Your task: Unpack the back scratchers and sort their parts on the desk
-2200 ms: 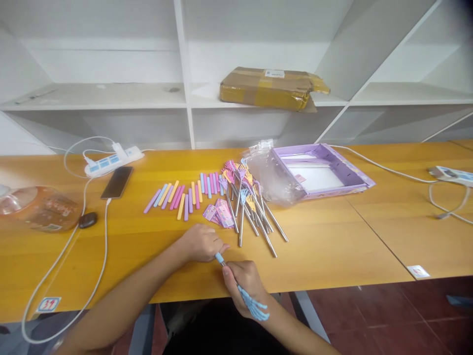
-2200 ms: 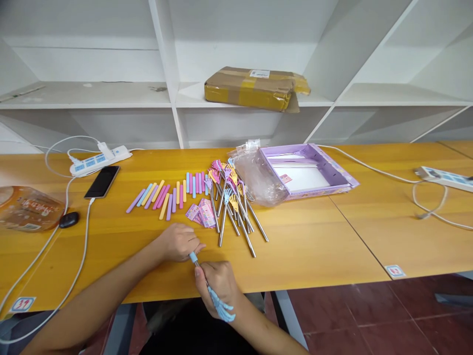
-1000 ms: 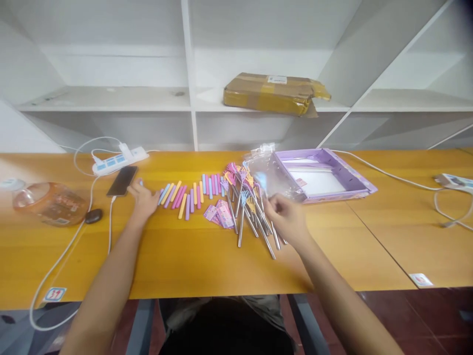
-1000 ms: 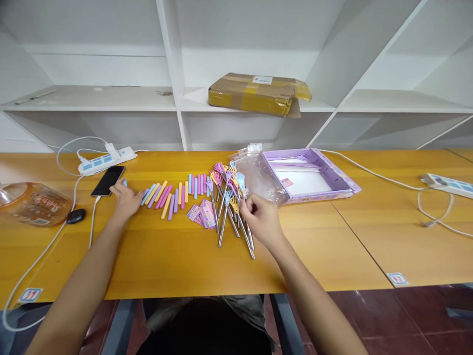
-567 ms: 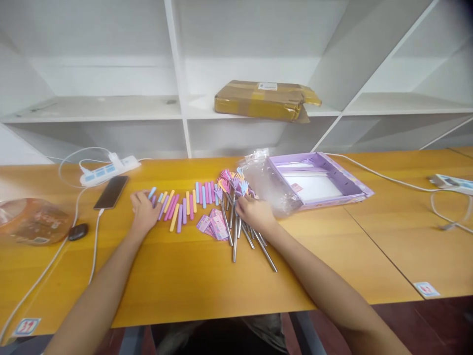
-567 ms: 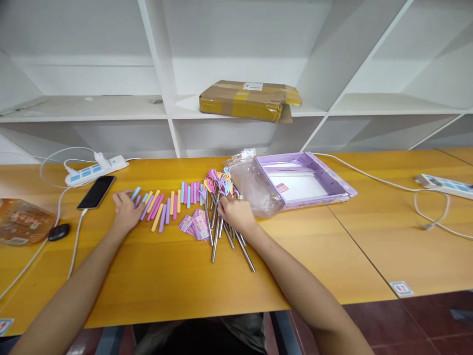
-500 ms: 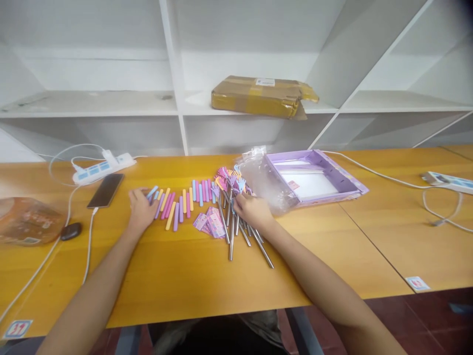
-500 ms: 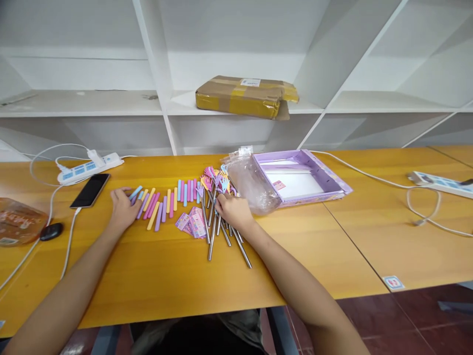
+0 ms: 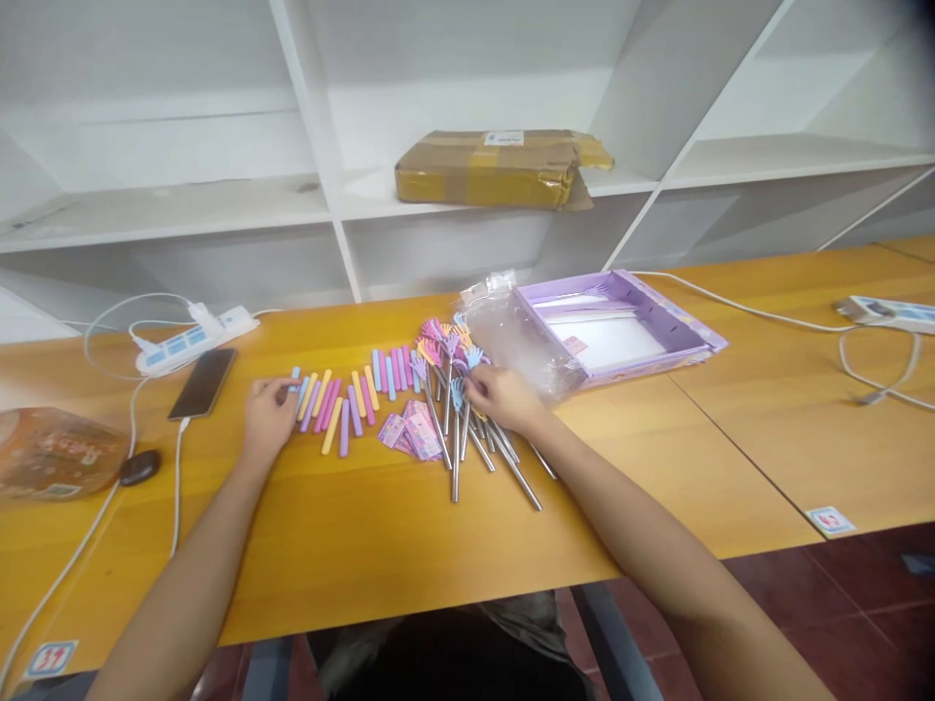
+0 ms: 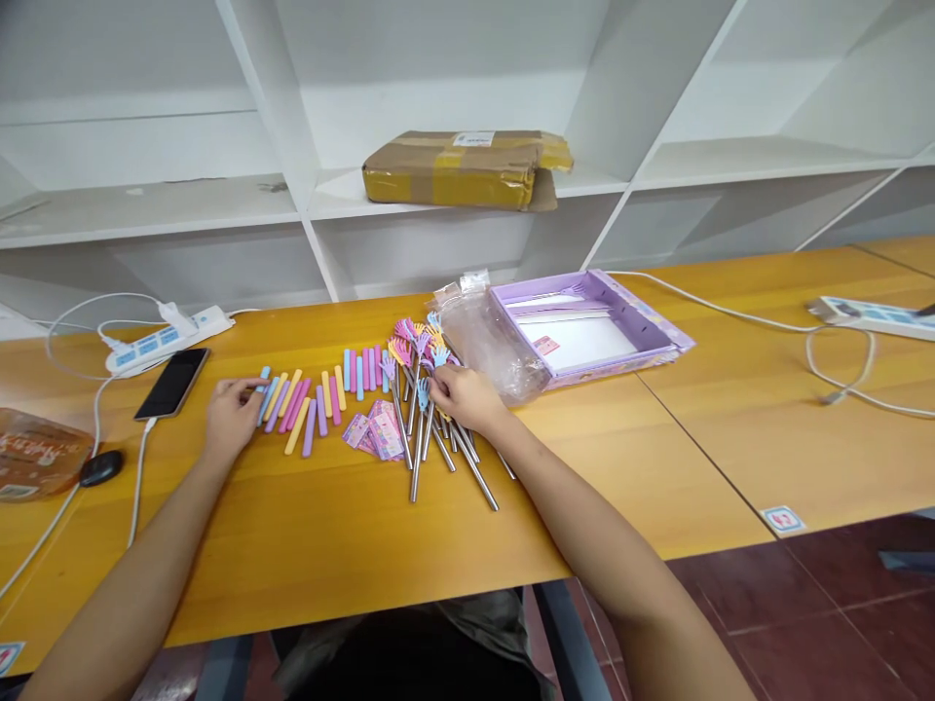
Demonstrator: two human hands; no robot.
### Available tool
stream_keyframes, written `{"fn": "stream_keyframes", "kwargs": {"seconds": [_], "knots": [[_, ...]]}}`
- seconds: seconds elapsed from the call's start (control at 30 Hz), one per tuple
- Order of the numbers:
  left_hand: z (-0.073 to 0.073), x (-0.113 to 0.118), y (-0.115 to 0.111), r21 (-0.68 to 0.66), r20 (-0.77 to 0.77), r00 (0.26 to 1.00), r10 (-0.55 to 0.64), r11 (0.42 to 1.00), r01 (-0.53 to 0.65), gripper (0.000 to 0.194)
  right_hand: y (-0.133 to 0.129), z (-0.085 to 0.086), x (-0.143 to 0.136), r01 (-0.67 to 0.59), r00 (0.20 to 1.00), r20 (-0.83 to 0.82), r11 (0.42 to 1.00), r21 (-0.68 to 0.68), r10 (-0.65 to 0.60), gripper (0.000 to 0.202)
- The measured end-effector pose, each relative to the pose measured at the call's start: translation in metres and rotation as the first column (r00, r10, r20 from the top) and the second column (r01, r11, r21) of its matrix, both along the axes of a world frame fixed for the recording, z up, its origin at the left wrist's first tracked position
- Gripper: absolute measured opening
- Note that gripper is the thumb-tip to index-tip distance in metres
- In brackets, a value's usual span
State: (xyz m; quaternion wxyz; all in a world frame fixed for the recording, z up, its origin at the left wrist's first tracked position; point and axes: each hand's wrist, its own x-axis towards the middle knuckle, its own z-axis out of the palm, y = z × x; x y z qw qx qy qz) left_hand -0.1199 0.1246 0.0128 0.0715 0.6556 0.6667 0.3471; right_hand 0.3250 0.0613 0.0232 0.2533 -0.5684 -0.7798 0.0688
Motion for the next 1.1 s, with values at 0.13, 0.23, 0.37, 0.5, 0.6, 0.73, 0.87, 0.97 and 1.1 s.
{"fn": "stream_keyframes", "kwargs": {"seconds": [0.13, 0.23, 0.37, 0.5, 0.6, 0.73, 0.87, 0.97, 1.1], "knots": [[-0.004, 0.000, 0.002, -0.028, 0.035, 0.999, 0.006, 1.000, -0.005, 0.032, 0.000, -0.002, -0.001, -0.008, 0.999, -0.032, 1.000, -0.009, 0.008, 0.029], [-0.007, 0.000, 0.002, -0.032, 0.030, 1.000, -0.006, 0.999, 0.007, 0.034, 0.000, -0.003, -0.003, -0.001, 0.999, -0.053, 1.000, -0.017, 0.001, 0.029], [-0.009, 0.001, 0.002, -0.069, -0.001, 1.000, 0.002, 0.998, -0.002, 0.034, 0.000, -0.002, -0.004, 0.000, 0.998, -0.066, 0.999, -0.032, -0.002, 0.030], [-0.010, 0.004, 0.001, -0.062, -0.061, 0.998, 0.033, 0.997, -0.037, 0.036, -0.001, 0.000, -0.003, -0.012, 0.998, -0.068, 0.999, -0.043, 0.009, 0.030], [-0.008, 0.005, 0.001, -0.078, -0.093, 0.995, 0.023, 0.997, -0.030, 0.035, -0.002, -0.001, 0.000, -0.007, 0.998, -0.055, 0.999, -0.035, 0.005, 0.032], [-0.003, -0.002, 0.004, -0.101, -0.034, 0.999, -0.027, 0.995, 0.023, 0.034, -0.001, -0.001, 0.005, 0.018, 1.000, -0.017, 0.998, 0.059, -0.017, 0.033], [0.004, -0.012, 0.006, -0.140, -0.034, 0.999, -0.007, 0.990, 0.002, 0.035, 0.002, -0.001, 0.007, 0.030, 0.998, 0.049, 0.979, 0.202, -0.041, 0.023], [0.006, -0.014, 0.005, -0.171, -0.072, 0.997, -0.025, 0.985, 0.012, 0.033, 0.005, -0.003, 0.008, 0.033, 0.999, 0.014, 0.974, 0.226, -0.037, 0.014], [0.006, -0.011, 0.004, -0.172, -0.114, 0.992, -0.055, 0.984, 0.035, 0.035, 0.007, -0.009, 0.007, 0.040, 0.999, -0.029, 0.978, 0.206, -0.034, 0.009]]}}
